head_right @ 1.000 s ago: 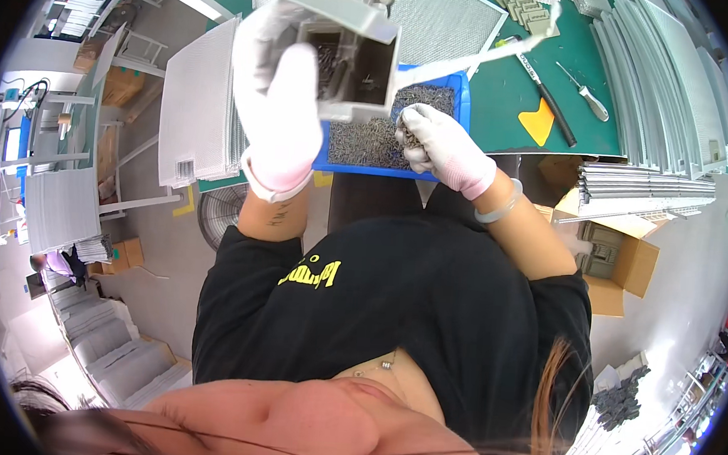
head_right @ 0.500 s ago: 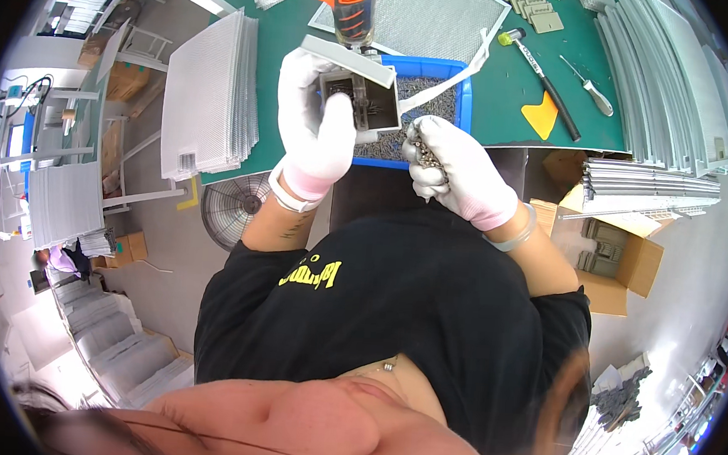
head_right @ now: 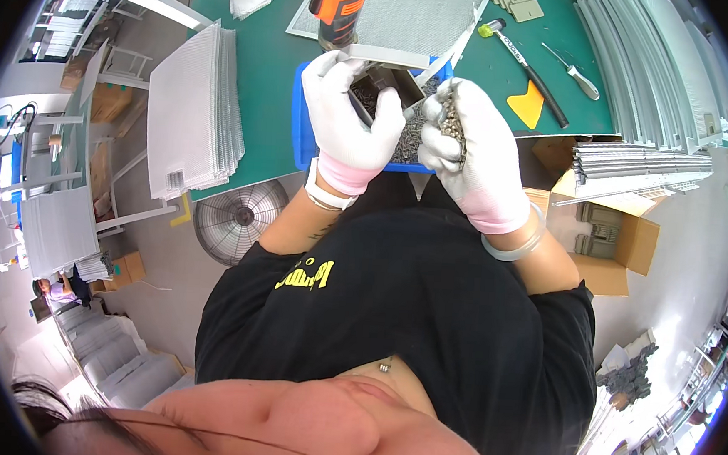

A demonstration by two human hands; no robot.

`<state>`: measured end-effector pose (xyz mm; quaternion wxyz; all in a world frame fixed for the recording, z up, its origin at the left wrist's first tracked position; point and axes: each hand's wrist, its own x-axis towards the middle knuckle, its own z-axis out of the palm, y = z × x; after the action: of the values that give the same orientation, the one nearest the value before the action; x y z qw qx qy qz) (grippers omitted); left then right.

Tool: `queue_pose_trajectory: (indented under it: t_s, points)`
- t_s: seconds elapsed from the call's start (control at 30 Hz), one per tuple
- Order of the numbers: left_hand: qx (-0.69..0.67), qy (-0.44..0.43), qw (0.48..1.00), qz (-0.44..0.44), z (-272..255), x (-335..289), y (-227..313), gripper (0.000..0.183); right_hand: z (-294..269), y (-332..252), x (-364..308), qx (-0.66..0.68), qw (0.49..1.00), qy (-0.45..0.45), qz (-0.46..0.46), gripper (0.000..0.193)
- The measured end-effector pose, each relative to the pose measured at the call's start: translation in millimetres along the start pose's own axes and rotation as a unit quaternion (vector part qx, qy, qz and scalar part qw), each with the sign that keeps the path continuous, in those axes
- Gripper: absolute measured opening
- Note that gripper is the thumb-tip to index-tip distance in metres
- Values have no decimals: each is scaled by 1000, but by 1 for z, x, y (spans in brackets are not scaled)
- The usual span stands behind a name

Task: The person assembles air filters by placing a mesh sheet onto a metal frame, inserting a plastic component, and securing the assembly with a power drill. They handle multiple filter units sequentially, retrieving screws from a blue bin and fastening them into the frame corners.

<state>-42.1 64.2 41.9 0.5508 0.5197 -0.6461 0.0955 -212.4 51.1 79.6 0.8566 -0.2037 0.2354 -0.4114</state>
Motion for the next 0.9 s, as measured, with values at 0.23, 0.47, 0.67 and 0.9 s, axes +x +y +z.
queue_pose_trajectory:
  t_s: [0.23,0.47,0.67,0.9]
  points:
    - [-30,3,1000,-7,4,-4,0,53,4,13,19,5,964,11,-266,22]
    - [-54,-10,998,-15,8,-9,9,56,1,35,47,-1,898,31,-439,24]
    - [-50,-23,998,-20,6,-15,15,60,-18,47,62,-66,868,62,-488,26]
    - [-36,1,999,-3,10,-19,13,62,-3,52,61,-77,850,92,-512,23]
